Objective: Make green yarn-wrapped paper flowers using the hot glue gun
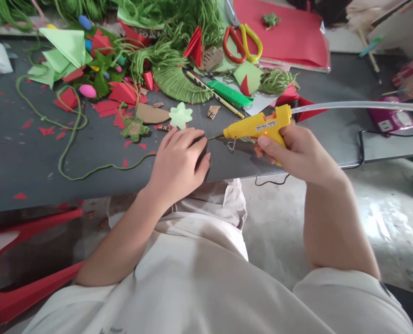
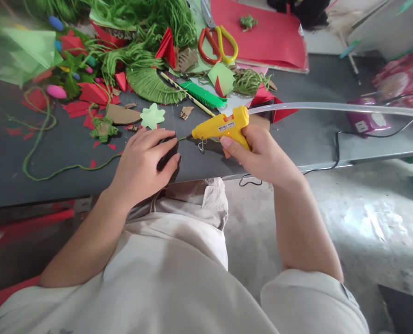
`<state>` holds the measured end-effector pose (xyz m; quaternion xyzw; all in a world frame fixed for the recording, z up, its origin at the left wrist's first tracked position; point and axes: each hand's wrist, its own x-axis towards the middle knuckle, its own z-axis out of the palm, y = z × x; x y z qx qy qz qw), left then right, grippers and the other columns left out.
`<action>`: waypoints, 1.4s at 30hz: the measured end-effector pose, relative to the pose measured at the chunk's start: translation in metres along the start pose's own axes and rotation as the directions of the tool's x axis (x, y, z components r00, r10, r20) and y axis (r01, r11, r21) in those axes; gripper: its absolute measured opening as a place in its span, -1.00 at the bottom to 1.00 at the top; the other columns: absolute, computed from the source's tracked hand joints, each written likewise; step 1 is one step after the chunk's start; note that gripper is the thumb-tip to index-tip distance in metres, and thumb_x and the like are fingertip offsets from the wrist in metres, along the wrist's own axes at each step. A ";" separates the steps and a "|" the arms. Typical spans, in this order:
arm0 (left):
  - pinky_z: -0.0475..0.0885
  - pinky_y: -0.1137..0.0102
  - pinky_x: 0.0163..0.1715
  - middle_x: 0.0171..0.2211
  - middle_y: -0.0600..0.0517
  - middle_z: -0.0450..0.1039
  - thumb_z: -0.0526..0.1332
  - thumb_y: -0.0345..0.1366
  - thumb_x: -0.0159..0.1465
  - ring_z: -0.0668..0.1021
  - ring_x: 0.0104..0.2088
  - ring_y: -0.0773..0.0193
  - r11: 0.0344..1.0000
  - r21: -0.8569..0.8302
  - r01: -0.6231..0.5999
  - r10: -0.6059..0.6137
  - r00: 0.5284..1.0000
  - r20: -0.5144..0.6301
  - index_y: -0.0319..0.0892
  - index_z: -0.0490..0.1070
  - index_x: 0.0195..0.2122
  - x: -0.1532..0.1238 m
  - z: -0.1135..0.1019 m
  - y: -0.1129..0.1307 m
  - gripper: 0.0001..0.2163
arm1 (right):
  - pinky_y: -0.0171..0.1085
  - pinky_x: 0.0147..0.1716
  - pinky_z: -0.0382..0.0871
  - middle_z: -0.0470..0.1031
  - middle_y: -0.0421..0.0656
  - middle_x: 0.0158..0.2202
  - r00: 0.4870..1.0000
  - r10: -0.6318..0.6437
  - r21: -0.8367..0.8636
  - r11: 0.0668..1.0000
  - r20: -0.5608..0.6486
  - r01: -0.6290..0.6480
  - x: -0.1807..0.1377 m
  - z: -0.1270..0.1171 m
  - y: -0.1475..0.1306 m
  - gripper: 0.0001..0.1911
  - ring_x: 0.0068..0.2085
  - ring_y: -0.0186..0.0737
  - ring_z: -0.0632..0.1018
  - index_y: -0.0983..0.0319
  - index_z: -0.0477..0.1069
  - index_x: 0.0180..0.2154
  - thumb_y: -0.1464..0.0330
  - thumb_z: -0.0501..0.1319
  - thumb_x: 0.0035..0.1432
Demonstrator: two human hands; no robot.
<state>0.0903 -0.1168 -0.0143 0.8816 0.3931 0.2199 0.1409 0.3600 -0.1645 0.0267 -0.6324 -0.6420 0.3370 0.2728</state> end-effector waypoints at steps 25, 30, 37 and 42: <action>0.23 -0.01 0.40 0.20 -0.13 0.54 0.13 -0.29 0.43 0.53 0.23 -0.03 1.000 0.005 -0.012 0.012 1.000 -0.019 -0.15 0.59 0.08 -0.001 0.001 -0.001 -0.69 | -0.27 -0.56 0.14 0.32 -0.24 -0.54 1.000 -0.017 -0.019 1.000 -0.004 0.017 0.002 0.000 0.000 -0.44 -0.53 -0.38 0.26 0.20 0.37 -0.44 -0.12 0.20 0.34; 0.23 -0.03 0.40 0.20 -0.12 0.53 0.12 -0.29 0.43 0.52 0.24 -0.03 1.000 0.002 -0.006 0.006 1.000 -0.010 -0.13 0.59 0.09 0.000 0.000 -0.001 -0.68 | -0.26 -0.56 0.12 0.31 -0.24 -0.55 1.000 -0.001 -0.009 1.000 -0.003 0.001 0.001 -0.001 -0.001 -0.45 -0.53 -0.37 0.25 0.20 0.35 -0.45 -0.11 0.20 0.34; 0.23 -0.03 0.40 0.20 -0.12 0.54 0.11 -0.28 0.43 0.52 0.25 -0.03 1.000 0.011 0.002 -0.002 1.000 -0.002 -0.13 0.58 0.10 -0.001 -0.001 0.000 -0.68 | -0.27 -0.56 0.10 0.29 -0.25 -0.54 1.000 -0.023 0.014 1.000 -0.013 0.024 0.000 -0.002 0.003 -0.52 -0.53 -0.37 0.24 0.19 0.33 -0.45 0.00 0.22 0.39; 0.24 -0.02 0.39 0.20 -0.12 0.54 0.11 -0.28 0.43 0.52 0.24 -0.03 1.000 0.012 -0.005 0.005 1.000 -0.006 -0.13 0.58 0.09 -0.001 -0.001 0.000 -0.68 | -0.27 -0.56 0.10 0.28 -0.26 -0.55 0.999 -0.042 0.019 0.999 -0.009 0.042 0.000 -0.003 0.003 -0.55 -0.52 -0.39 0.23 0.20 0.32 -0.45 0.05 0.22 0.41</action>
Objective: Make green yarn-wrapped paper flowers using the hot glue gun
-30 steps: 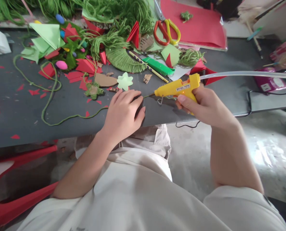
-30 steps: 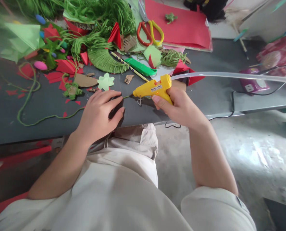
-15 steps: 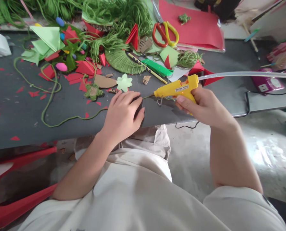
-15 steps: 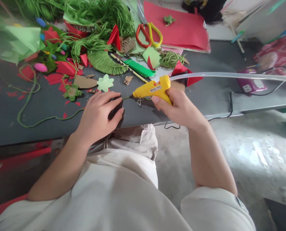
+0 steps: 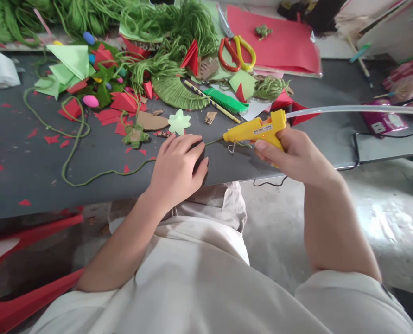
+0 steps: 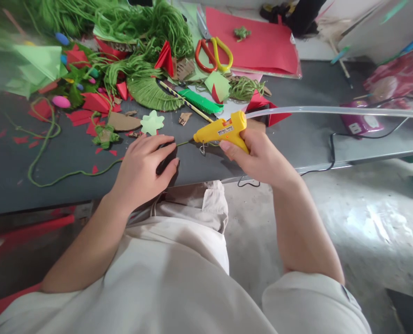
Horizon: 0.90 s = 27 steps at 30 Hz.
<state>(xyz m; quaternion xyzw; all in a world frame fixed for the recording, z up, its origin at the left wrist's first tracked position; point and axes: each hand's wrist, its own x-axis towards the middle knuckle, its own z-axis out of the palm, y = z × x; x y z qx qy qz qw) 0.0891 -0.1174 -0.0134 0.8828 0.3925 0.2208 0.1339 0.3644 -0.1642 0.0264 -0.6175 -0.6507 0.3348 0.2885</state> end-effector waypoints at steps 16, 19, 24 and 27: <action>0.24 -0.04 0.39 0.21 -0.12 0.54 0.14 -0.28 0.42 0.53 0.23 -0.05 1.000 -0.001 0.004 -0.004 1.000 -0.007 -0.13 0.59 0.09 0.000 0.001 -0.001 -0.69 | -0.24 -0.58 0.09 0.29 -0.24 -0.54 1.000 0.007 -0.018 1.000 -0.023 -0.007 -0.002 -0.005 -0.003 -0.54 -0.54 -0.36 0.23 0.18 0.31 -0.46 0.03 0.24 0.37; 0.23 -0.05 0.39 0.20 -0.11 0.54 0.14 -0.29 0.42 0.54 0.22 -0.05 1.000 0.006 -0.002 0.002 1.000 -0.011 -0.12 0.60 0.07 0.000 0.000 -0.001 -0.69 | -0.24 -0.57 0.11 0.29 -0.23 -0.51 0.999 -0.009 -0.031 0.999 -0.035 0.008 -0.002 -0.006 -0.004 -0.57 -0.51 -0.36 0.25 0.18 0.31 -0.46 0.06 0.24 0.37; 0.25 -0.03 0.39 0.20 -0.12 0.55 0.13 -0.27 0.44 0.54 0.21 -0.06 1.000 0.029 -0.005 0.005 1.000 -0.011 -0.15 0.61 0.06 0.000 0.000 0.000 -0.69 | -0.25 -0.56 0.12 0.29 -0.23 -0.49 0.999 -0.007 -0.036 0.999 -0.042 0.005 -0.003 -0.008 -0.006 -0.61 -0.50 -0.36 0.24 0.18 0.30 -0.45 0.12 0.25 0.36; 0.25 -0.04 0.39 0.20 -0.11 0.55 0.13 -0.27 0.43 0.54 0.22 -0.05 1.000 0.027 -0.008 0.009 1.000 -0.014 -0.14 0.61 0.07 0.000 0.000 0.000 -0.69 | -0.26 -0.57 0.13 0.30 -0.22 -0.48 0.998 0.027 -0.032 0.999 -0.062 -0.029 -0.005 -0.010 -0.006 -0.61 -0.50 -0.37 0.26 0.19 0.31 -0.44 0.10 0.26 0.35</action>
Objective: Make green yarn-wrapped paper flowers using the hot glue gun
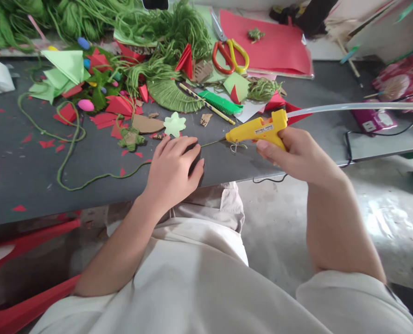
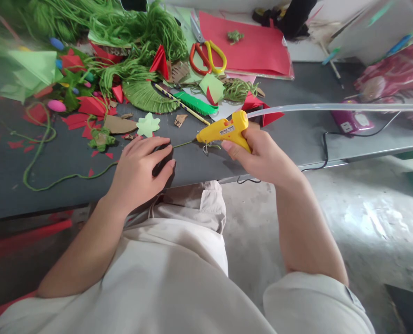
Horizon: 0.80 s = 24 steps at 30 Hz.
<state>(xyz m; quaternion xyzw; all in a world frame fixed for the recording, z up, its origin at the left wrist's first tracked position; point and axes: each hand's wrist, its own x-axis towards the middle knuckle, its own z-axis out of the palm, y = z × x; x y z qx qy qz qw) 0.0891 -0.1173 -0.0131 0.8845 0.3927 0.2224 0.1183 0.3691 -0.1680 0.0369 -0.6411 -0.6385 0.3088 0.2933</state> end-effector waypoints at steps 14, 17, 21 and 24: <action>0.26 -0.06 0.38 0.19 -0.11 0.55 0.13 -0.28 0.42 0.54 0.22 -0.05 1.000 -0.012 0.000 0.000 1.000 -0.005 -0.11 0.60 0.08 0.000 0.001 0.000 -0.69 | -0.26 -0.58 0.13 0.31 -0.21 -0.47 0.998 0.058 -0.017 0.998 -0.021 -0.058 -0.003 -0.003 0.005 -0.59 -0.51 -0.37 0.27 0.19 0.31 -0.42 0.04 0.27 0.32; 0.26 -0.05 0.39 0.19 -0.12 0.55 0.13 -0.27 0.43 0.54 0.22 -0.05 1.000 -0.007 -0.003 0.003 1.000 -0.006 -0.13 0.61 0.07 0.000 0.000 -0.001 -0.69 | -0.25 -0.58 0.12 0.30 -0.22 -0.47 0.997 0.073 -0.012 0.997 -0.026 -0.073 -0.004 -0.003 0.005 -0.60 -0.52 -0.39 0.24 0.19 0.30 -0.41 0.06 0.27 0.31; 0.26 -0.05 0.38 0.19 -0.10 0.55 0.12 -0.27 0.43 0.55 0.21 -0.04 1.000 0.002 -0.005 0.005 1.000 -0.009 -0.10 0.60 0.07 -0.001 0.000 0.000 -0.69 | -0.25 -0.59 0.11 0.29 -0.23 -0.48 0.996 0.083 -0.016 0.996 -0.024 -0.083 -0.004 -0.003 0.004 -0.63 -0.52 -0.38 0.23 0.19 0.30 -0.40 0.09 0.27 0.31; 0.26 -0.05 0.38 0.20 -0.10 0.55 0.13 -0.27 0.43 0.54 0.22 -0.04 1.000 -0.002 -0.003 0.003 1.000 -0.007 -0.10 0.60 0.08 -0.001 0.000 0.000 -0.69 | -0.25 -0.60 0.10 0.28 -0.24 -0.49 0.995 0.095 -0.017 0.995 -0.028 -0.095 -0.004 -0.004 0.005 -0.63 -0.53 -0.39 0.22 0.18 0.28 -0.39 0.09 0.27 0.31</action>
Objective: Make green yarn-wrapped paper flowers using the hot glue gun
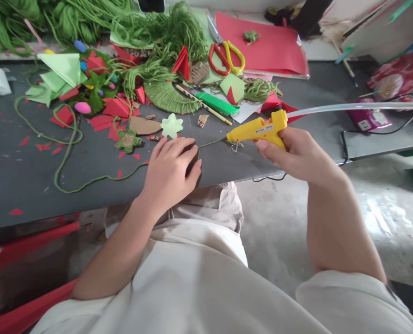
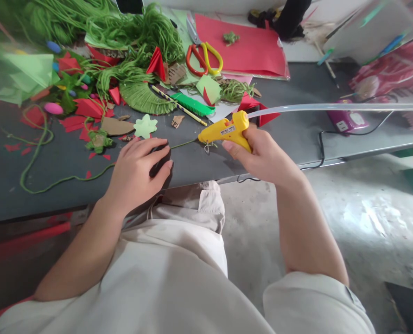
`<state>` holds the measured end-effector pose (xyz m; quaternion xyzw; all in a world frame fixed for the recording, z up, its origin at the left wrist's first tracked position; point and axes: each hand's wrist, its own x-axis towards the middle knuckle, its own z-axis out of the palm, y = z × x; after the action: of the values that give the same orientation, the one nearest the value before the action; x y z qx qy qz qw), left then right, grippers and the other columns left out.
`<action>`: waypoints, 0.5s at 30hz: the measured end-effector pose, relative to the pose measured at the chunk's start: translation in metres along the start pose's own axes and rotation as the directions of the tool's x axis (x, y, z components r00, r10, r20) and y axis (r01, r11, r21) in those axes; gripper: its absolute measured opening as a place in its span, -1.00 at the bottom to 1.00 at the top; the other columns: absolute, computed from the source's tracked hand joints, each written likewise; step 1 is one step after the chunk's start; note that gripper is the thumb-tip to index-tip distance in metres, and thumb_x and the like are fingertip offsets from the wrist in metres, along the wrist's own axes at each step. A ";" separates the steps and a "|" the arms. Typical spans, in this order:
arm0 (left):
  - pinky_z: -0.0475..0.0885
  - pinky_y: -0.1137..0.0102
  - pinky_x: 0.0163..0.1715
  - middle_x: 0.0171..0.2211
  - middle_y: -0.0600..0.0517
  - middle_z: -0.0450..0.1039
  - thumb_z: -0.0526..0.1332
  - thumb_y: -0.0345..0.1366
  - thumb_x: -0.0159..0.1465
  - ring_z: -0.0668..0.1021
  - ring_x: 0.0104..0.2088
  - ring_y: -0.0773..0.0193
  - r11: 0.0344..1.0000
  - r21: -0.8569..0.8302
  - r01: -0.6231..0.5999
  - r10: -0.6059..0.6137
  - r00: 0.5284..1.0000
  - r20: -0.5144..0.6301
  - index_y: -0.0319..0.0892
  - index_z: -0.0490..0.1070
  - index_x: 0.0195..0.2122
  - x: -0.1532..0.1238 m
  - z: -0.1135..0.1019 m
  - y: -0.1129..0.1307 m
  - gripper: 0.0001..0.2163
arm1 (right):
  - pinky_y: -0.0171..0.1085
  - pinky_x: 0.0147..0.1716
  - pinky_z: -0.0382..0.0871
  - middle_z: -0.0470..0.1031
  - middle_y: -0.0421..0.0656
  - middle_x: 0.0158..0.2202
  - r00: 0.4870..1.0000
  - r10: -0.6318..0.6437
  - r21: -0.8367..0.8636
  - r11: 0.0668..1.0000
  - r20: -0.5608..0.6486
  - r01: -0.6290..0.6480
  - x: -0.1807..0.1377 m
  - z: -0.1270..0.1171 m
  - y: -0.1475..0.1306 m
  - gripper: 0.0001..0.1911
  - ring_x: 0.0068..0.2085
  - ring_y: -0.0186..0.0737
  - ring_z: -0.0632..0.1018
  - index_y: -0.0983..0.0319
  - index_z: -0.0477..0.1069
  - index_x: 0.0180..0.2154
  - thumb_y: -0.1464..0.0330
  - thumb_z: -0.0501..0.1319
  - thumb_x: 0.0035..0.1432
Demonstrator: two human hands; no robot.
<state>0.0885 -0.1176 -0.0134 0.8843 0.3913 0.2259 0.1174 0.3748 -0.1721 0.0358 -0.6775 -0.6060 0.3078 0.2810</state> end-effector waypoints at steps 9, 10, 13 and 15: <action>0.24 -0.02 0.39 0.19 -0.12 0.55 0.11 -0.25 0.45 0.54 0.22 -0.04 1.000 -0.004 0.016 -0.016 1.000 0.009 -0.16 0.61 0.05 0.001 0.000 0.001 -0.69 | -0.27 -0.60 0.10 0.28 -0.26 -0.51 1.000 0.021 0.005 1.000 -0.019 -0.021 0.000 -0.001 0.002 -0.61 -0.54 -0.40 0.22 0.18 0.26 -0.38 0.05 0.27 0.30; 0.24 -0.01 0.39 0.20 -0.11 0.55 0.11 -0.26 0.45 0.54 0.22 -0.04 1.000 -0.005 0.016 -0.015 1.000 0.010 -0.15 0.61 0.05 0.001 0.000 0.001 -0.69 | -0.27 -0.60 0.11 0.28 -0.26 -0.51 0.999 0.027 0.004 1.000 -0.020 -0.027 0.000 0.000 0.003 -0.61 -0.54 -0.40 0.23 0.18 0.26 -0.38 0.05 0.26 0.30; 0.24 0.00 0.39 0.19 -0.10 0.55 0.11 -0.26 0.45 0.54 0.22 -0.03 1.000 -0.002 0.011 -0.011 1.000 0.003 -0.15 0.61 0.05 0.001 0.000 0.000 -0.70 | -0.27 -0.59 0.11 0.28 -0.25 -0.51 0.999 0.030 -0.014 0.999 -0.023 -0.030 0.000 -0.001 0.004 -0.60 -0.54 -0.39 0.23 0.18 0.26 -0.39 0.04 0.27 0.29; 0.24 0.01 0.39 0.19 -0.10 0.55 0.12 -0.26 0.45 0.54 0.22 -0.03 1.000 0.003 0.007 -0.007 1.000 0.000 -0.15 0.60 0.05 0.000 0.001 0.000 -0.70 | -0.27 -0.59 0.11 0.27 -0.25 -0.50 0.999 0.029 -0.028 0.999 -0.027 -0.029 0.000 -0.001 0.005 -0.59 -0.54 -0.39 0.23 0.17 0.25 -0.40 0.04 0.27 0.29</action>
<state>0.0892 -0.1175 -0.0141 0.8831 0.3950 0.2249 0.1167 0.3787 -0.1727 0.0332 -0.6941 -0.5966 0.2943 0.2750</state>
